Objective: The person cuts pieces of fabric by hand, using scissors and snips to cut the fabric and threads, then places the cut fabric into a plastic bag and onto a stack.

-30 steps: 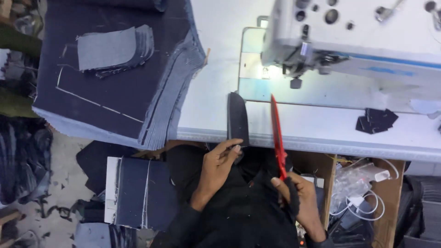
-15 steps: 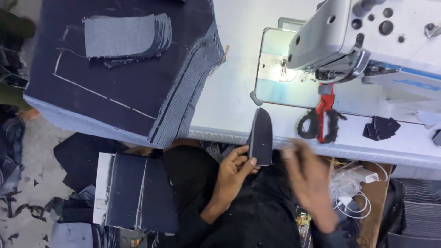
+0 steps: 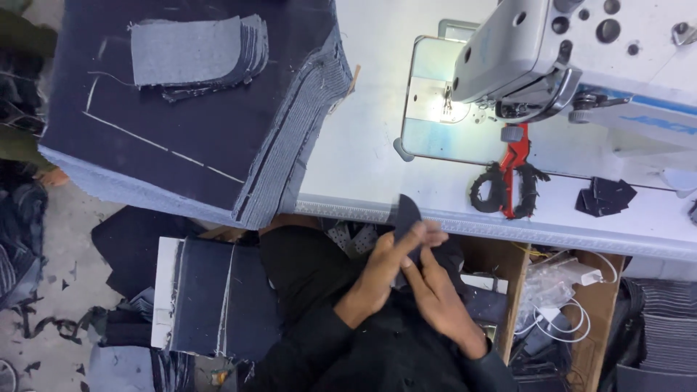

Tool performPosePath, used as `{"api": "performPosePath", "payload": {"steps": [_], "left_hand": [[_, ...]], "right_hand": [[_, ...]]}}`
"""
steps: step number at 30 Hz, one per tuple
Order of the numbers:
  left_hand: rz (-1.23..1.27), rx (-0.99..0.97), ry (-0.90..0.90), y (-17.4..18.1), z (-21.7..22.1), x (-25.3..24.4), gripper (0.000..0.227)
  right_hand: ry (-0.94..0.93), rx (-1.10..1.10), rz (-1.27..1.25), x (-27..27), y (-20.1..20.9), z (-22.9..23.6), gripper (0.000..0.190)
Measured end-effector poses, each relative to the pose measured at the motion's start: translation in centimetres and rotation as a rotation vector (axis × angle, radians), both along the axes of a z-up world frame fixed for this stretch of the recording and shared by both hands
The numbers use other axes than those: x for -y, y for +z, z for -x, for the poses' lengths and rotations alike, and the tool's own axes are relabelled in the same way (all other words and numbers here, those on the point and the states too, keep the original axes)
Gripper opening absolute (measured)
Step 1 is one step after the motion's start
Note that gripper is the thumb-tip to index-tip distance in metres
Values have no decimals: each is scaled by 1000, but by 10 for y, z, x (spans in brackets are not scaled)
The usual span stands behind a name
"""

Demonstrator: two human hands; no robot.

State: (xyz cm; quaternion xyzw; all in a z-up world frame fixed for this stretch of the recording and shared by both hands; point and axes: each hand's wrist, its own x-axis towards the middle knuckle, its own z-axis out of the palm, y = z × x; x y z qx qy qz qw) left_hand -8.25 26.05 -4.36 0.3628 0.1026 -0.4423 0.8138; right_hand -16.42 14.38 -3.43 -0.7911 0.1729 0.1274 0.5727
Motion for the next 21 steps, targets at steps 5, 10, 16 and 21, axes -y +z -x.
{"api": "performPosePath", "payload": {"steps": [5,10,16,21], "left_hand": [[-140,106,-53,-2,6,0,40],[-113,109,34,3,1,-1,43],[-113,143,-35,30,-7,4,45],[-111,58,1,-14,7,17,39]], "right_hand": [[1,-135,-52,-1,31,-5,43],[43,-224,-171,9,4,12,38],[-110,-179,-631,28,-68,31,35],[93,-82,-240,51,-179,66,41]]}}
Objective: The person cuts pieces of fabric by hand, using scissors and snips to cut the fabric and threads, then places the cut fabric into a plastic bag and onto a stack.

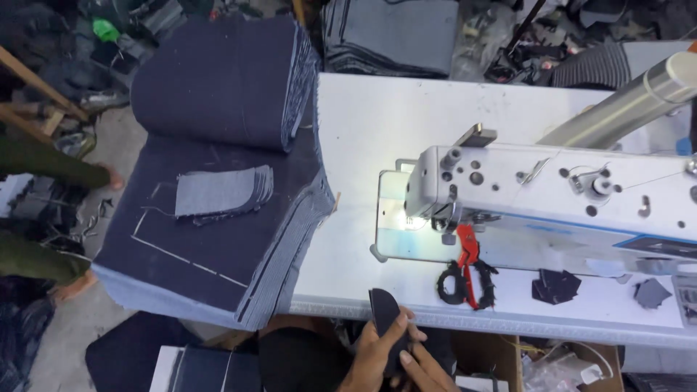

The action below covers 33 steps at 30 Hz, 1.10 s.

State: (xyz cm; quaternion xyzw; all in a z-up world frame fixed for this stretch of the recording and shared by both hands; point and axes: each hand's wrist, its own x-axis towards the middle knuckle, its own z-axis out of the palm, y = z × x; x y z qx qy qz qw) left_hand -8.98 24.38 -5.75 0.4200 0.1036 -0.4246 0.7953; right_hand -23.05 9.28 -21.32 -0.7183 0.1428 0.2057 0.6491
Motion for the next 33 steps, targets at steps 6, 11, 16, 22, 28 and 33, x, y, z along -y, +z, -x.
{"api": "performPosePath", "payload": {"steps": [6,11,16,22,28,33], "left_hand": [[19,76,-43,-46,8,15,33],[66,55,29,-46,-5,23,28],[22,11,1,5,-14,17,27],[492,-160,3,24,-29,12,33],[129,59,-12,0,-19,-5,46],[-565,555,-46,23,-12,-13,36]], "right_hand": [[-218,285,-76,-9,-39,0,66],[-179,361,5,2,-31,-19,58],[-121,380,54,-6,-29,-3,51],[-77,-178,-397,-14,163,-34,32],[-269,-59,-43,-12,185,-78,34],[-161,-18,173,-16,207,-89,27]]}}
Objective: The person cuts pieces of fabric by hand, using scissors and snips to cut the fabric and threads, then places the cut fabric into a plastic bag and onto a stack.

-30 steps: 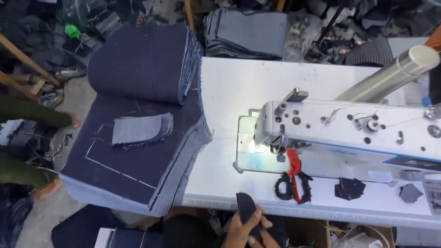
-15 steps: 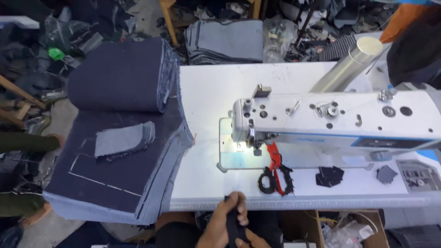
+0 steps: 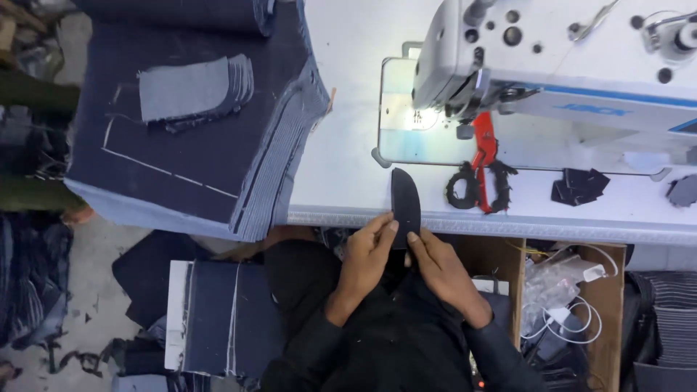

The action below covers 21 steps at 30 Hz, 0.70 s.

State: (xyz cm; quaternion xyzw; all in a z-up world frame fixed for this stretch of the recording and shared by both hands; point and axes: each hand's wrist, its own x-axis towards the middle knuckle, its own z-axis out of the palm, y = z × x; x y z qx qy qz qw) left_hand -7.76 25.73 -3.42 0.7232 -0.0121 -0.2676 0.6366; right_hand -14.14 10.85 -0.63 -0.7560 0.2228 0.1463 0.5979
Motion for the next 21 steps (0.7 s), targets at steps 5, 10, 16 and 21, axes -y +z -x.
{"api": "performPosePath", "payload": {"steps": [5,10,16,21], "left_hand": [[-135,201,-14,-4,3,-4,30],[-159,56,-49,12,-4,-1,29],[-86,-17,-7,-16,12,-8,32],[-47,68,-24,-29,22,-21,21]], "right_hand": [[189,89,419,-8,-9,10,25],[262,75,657,-9,-16,10,25],[190,276,656,16,20,9,26],[-99,413,997,61,39,-5,26]]}}
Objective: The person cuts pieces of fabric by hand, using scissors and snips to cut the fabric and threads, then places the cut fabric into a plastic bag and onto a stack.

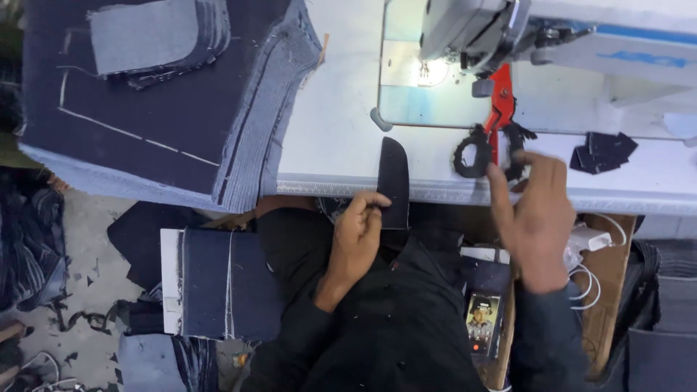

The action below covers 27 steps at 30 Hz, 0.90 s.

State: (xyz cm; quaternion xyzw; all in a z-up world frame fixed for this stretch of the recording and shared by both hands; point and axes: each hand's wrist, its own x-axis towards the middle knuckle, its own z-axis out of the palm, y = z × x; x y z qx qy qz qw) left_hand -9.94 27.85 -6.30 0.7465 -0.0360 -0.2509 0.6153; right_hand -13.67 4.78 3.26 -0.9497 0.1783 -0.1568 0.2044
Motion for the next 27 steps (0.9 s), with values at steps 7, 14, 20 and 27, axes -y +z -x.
{"api": "performPosePath", "payload": {"steps": [7,14,20,27], "left_hand": [[211,-51,57,16,-11,8,25],[256,-73,-27,6,-16,19,29],[243,-199,8,14,-24,42,34],[216,-121,14,21,-21,58,33]], "right_hand": [[32,-250,89,15,-17,-13,31],[-86,-362,-969,-12,-70,65,27],[-129,-588,-1104,-31,-92,163,34],[129,-529,-1004,-50,-50,130,64]]}}
